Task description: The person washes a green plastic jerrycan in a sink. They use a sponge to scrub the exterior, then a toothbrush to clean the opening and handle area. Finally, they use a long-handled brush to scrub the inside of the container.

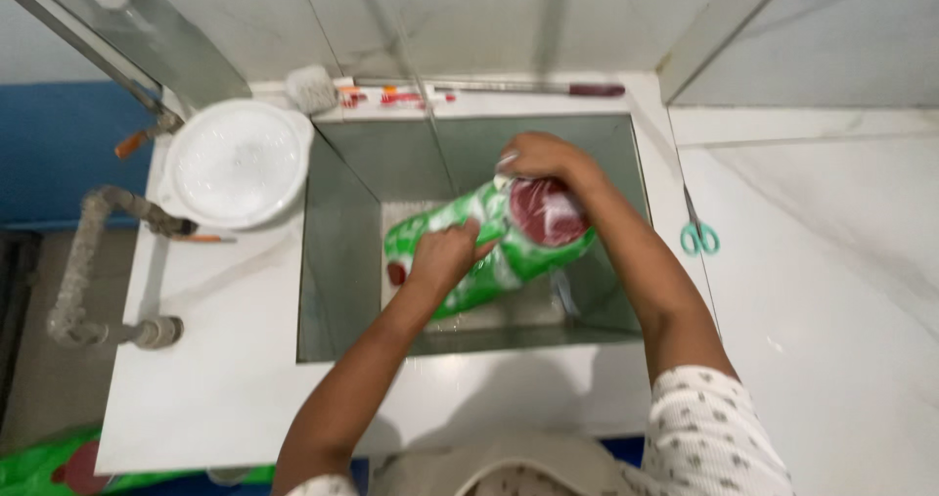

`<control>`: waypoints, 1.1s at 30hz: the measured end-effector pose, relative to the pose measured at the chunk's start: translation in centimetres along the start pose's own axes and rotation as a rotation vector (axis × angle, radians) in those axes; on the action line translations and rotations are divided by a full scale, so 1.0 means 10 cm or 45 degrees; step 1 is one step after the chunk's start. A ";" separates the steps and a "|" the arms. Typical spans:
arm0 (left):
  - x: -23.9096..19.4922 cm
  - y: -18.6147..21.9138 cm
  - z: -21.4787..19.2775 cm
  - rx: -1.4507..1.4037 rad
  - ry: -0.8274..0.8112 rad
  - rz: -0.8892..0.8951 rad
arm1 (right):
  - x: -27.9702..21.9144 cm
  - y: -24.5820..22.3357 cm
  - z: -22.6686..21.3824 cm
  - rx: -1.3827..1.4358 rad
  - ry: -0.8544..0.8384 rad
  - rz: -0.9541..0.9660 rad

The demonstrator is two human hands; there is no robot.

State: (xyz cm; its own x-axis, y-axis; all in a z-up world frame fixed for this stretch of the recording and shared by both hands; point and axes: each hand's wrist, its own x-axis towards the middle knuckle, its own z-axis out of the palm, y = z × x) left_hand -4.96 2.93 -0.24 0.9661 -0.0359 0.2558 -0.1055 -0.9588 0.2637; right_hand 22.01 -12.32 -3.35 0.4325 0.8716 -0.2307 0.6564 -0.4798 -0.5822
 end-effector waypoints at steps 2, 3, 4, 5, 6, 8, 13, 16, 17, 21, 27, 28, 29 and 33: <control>-0.15 -0.15 -0.12 -0.026 -0.041 -0.153 | -0.05 0.44 -0.21 0.323 0.193 0.045; -0.20 -0.21 -0.15 -0.045 -0.072 -0.227 | -0.12 0.60 -0.13 0.512 0.341 0.052; -0.25 -0.23 -0.13 -0.057 -0.065 -0.330 | -0.22 0.67 0.17 0.716 0.459 0.073; -0.26 -0.27 -0.11 -0.067 -0.059 -0.433 | -0.24 0.59 0.58 1.000 0.738 -0.125; -0.22 -0.32 -0.10 -0.075 -0.029 -0.541 | -0.19 0.44 0.90 1.263 1.016 -0.349; -0.14 -0.23 -0.02 -0.119 -0.019 -0.620 | -0.31 -0.10 1.59 -0.077 1.523 0.041; 0.01 -0.08 0.01 -0.168 -0.056 -0.598 | -0.58 -0.30 1.50 -0.107 1.445 -0.019; -0.06 -0.14 -0.01 -0.194 -0.055 -0.534 | -0.67 -0.39 1.19 0.009 1.588 0.079; -0.07 -0.24 -0.03 -0.189 -0.067 -0.529 | -0.70 -0.55 1.17 -0.050 1.447 -0.008; -0.37 -0.71 -0.01 -0.120 -0.023 -0.444 | -0.95 -1.40 1.32 0.021 1.214 -0.193; -0.78 -1.08 0.47 -0.162 0.225 -0.161 | 0.98 -2.75 1.05 0.139 0.895 -0.698; -0.72 -1.13 0.51 -0.184 0.314 -0.115 | 1.41 -3.04 1.08 0.112 0.803 -0.749; -0.66 -1.13 0.53 -0.206 0.402 -0.068 | 1.77 -3.25 1.14 0.098 0.608 -0.628; -0.62 -1.08 0.40 -0.146 0.212 -0.245 | 2.52 -2.65 1.21 0.078 0.455 -0.429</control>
State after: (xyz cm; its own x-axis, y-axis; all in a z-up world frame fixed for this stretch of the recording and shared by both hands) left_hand -8.84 12.36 -8.34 0.9197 0.1998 0.3378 0.0411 -0.9050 0.4235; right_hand 8.03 23.59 -3.12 0.3944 0.8831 0.2542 0.7632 -0.1607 -0.6258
